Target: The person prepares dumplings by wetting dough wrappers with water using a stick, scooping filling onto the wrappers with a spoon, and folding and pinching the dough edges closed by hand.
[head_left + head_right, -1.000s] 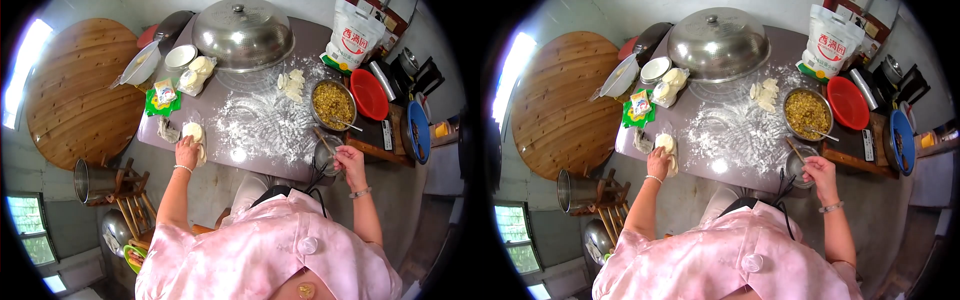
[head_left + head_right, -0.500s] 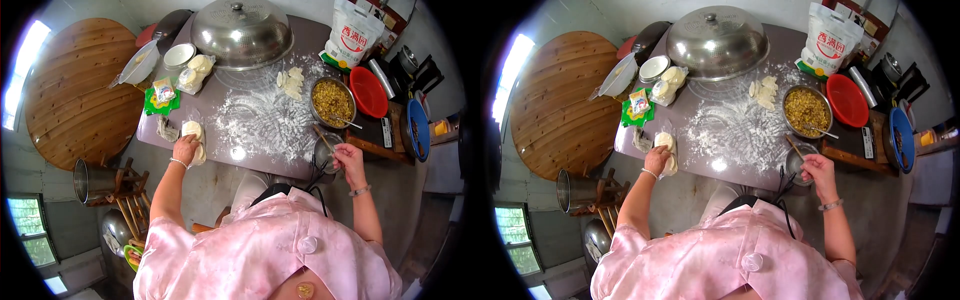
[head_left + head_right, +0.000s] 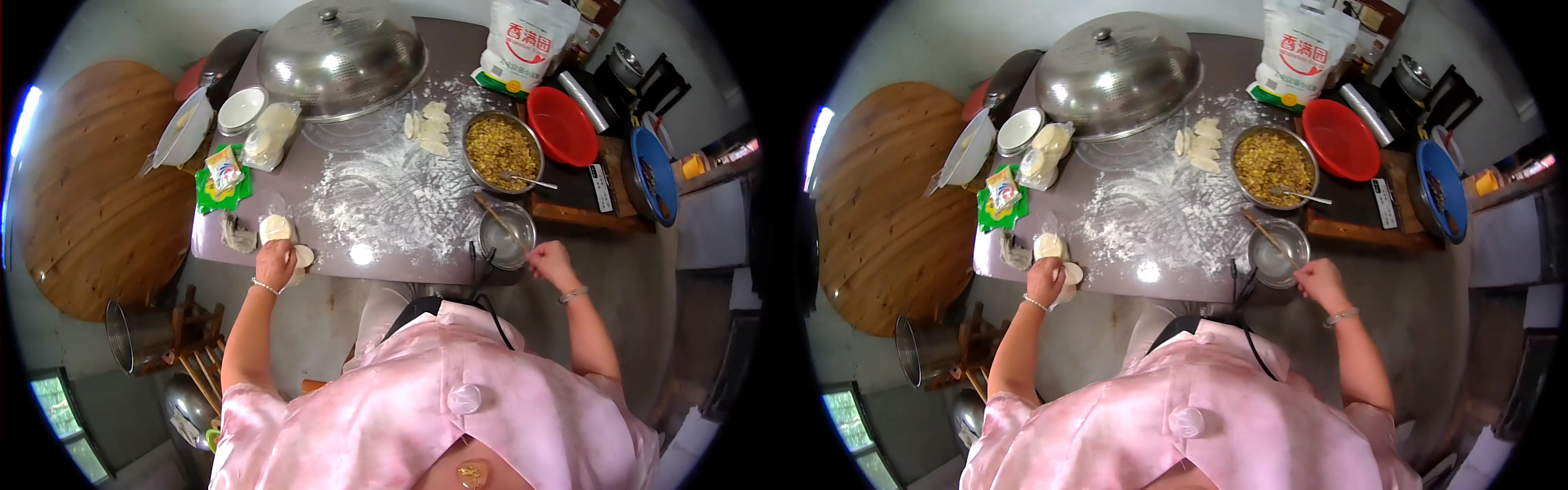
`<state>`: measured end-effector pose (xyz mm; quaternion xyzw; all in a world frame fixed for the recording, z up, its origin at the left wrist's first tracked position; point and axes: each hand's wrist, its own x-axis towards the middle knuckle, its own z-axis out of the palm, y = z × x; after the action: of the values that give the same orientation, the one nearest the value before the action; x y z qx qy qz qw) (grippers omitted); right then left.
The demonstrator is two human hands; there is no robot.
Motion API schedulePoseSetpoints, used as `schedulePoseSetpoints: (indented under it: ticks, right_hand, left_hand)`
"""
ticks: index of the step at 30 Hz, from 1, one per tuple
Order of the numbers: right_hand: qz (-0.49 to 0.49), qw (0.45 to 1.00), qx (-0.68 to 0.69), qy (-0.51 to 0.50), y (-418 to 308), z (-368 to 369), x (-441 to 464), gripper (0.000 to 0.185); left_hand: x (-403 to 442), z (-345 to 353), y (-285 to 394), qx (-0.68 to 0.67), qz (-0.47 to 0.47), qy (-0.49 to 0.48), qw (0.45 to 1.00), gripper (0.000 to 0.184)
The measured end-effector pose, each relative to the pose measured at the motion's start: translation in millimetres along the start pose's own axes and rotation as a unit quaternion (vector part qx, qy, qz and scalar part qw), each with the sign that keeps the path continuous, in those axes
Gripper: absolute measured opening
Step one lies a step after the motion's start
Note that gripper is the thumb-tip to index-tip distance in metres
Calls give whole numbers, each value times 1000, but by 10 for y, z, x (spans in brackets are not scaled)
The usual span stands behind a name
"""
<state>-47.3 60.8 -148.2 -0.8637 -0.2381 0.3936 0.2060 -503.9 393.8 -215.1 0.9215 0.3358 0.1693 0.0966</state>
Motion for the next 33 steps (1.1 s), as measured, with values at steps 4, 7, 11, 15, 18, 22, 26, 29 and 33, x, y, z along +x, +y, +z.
schedulePoseSetpoints:
  ticks: [4,7,11,15,18,22,26,29,33]
  right_hand:
    - [125,985,-109,-54,209,154,48,30]
    - [80,992,-74,-57,141,282,29,29]
    - [-124,992,0,25,-85,382,249,23]
    - [-208,947,232,-84,-866,399,261,26]
    - [-206,881,383,-184,-1488,439,-4,39]
    - [-160,854,388,-309,-1660,469,-67,40]
    - [-140,877,380,-260,-1533,366,-103,31]
    - [-161,878,408,-191,-1384,348,-111,23]
    - [-204,889,382,-147,-1296,324,-51,20]
  left_hand:
    - [101,58,168,-136,-183,62,972,22]
    - [124,196,184,-361,-303,80,878,38]
    - [309,132,739,-627,-399,13,668,45]
    - [589,50,1386,-849,-267,-90,447,43]
    - [804,-34,1880,-901,-197,-148,358,42]
    - [987,-15,2173,-900,-152,-201,355,35]
    - [1023,-27,2316,-826,-238,-163,485,26]
    - [1028,-28,2406,-765,-283,-128,564,22]
    - [1022,115,2458,-740,-303,-105,591,14]
